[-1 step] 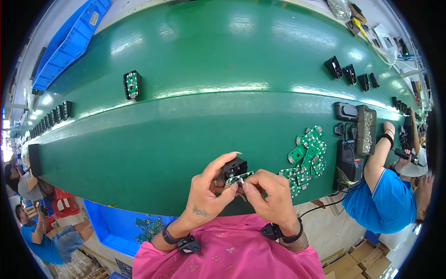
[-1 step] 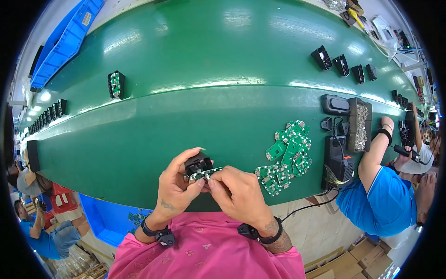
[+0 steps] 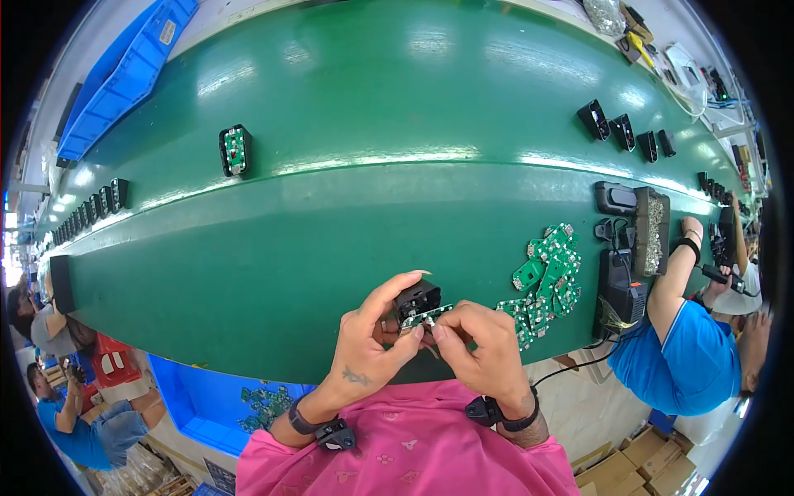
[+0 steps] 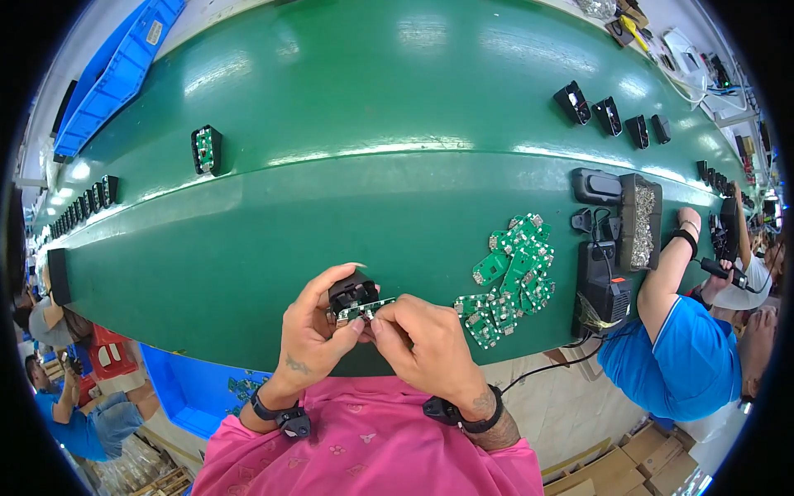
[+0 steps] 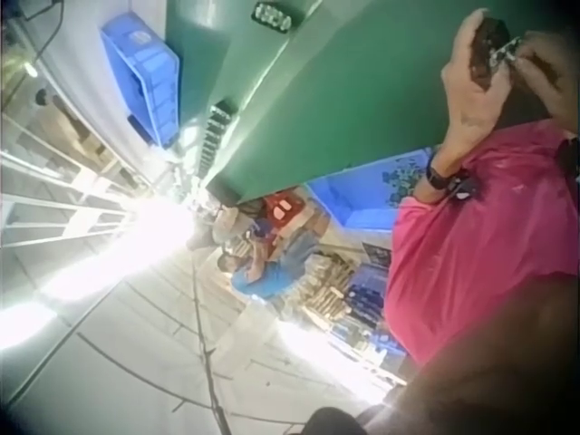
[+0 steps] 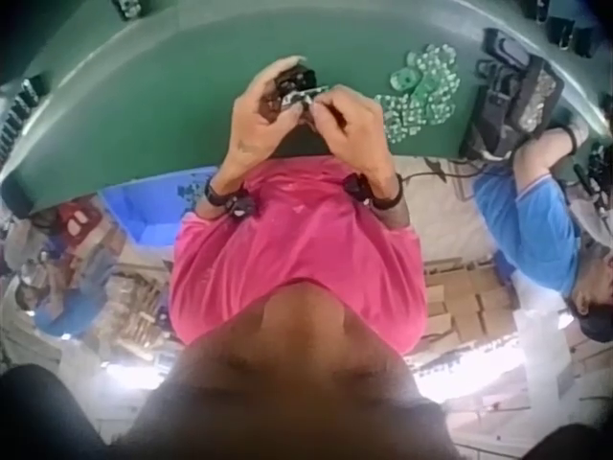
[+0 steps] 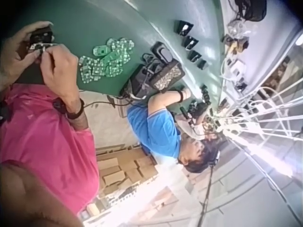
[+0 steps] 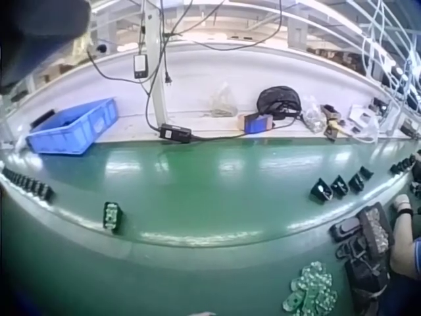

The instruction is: The person picks up a circuit board and a black plastic housing, fits the board into the housing by hand, and then places the assembled unit onto the green conveyor belt.

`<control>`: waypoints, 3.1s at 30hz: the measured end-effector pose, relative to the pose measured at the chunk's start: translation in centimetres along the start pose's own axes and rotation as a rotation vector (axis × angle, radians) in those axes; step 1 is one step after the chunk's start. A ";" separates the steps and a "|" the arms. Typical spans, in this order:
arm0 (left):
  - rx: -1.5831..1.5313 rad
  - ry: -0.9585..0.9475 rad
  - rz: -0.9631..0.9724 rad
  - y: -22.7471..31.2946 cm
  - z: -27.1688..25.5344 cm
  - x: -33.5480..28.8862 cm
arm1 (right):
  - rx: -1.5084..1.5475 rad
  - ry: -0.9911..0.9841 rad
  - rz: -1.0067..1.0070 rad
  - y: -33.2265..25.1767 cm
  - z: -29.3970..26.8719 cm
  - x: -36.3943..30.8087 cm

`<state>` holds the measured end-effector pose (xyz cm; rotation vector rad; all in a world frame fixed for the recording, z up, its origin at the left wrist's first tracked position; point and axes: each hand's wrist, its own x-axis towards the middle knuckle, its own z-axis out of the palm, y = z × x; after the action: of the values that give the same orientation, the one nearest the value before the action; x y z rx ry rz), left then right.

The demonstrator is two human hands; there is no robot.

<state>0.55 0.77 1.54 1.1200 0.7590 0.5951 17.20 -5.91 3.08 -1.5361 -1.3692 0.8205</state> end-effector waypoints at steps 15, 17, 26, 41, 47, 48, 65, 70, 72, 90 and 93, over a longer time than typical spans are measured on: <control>0.376 0.027 0.214 -0.3 0.4 0.4 | -0.052 -0.030 0.045 0.4 -0.2 -0.3; 0.412 0.053 0.221 -0.2 0.7 0.5 | -0.075 -0.018 0.025 0.7 0.2 -0.3; -0.072 0.088 -0.046 1.2 -0.1 1.1 | -0.163 0.266 0.191 0.2 1.8 -0.3; -0.096 -0.010 0.048 0.8 -3.1 -0.3 | 0.423 0.024 0.200 2.2 3.0 0.8; 0.160 -0.145 0.243 0.6 -3.3 0.0 | 0.228 0.102 0.267 1.2 1.6 1.3; 0.268 -0.109 0.312 0.0 -3.1 0.3 | 0.202 0.093 0.309 1.2 1.4 1.3; 0.306 0.201 0.401 -2.3 0.3 1.2 | -0.271 -0.083 0.060 -1.1 1.0 1.6; 0.358 0.109 0.475 -2.2 -0.4 1.2 | -0.262 0.009 0.058 0.0 1.0 1.9; 0.327 0.062 0.478 -1.4 -0.9 1.2 | -0.269 0.004 0.076 0.5 0.7 1.9; 0.153 0.136 0.324 -2.2 0.1 2.1 | -0.224 0.108 0.144 -0.4 1.9 1.6; -0.013 0.071 0.180 -0.9 -0.3 1.9 | -0.026 0.091 0.227 1.3 1.2 1.4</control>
<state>1.55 2.10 0.20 1.1675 0.7186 0.7937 16.83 -4.34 1.54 -1.7500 -1.1578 0.8613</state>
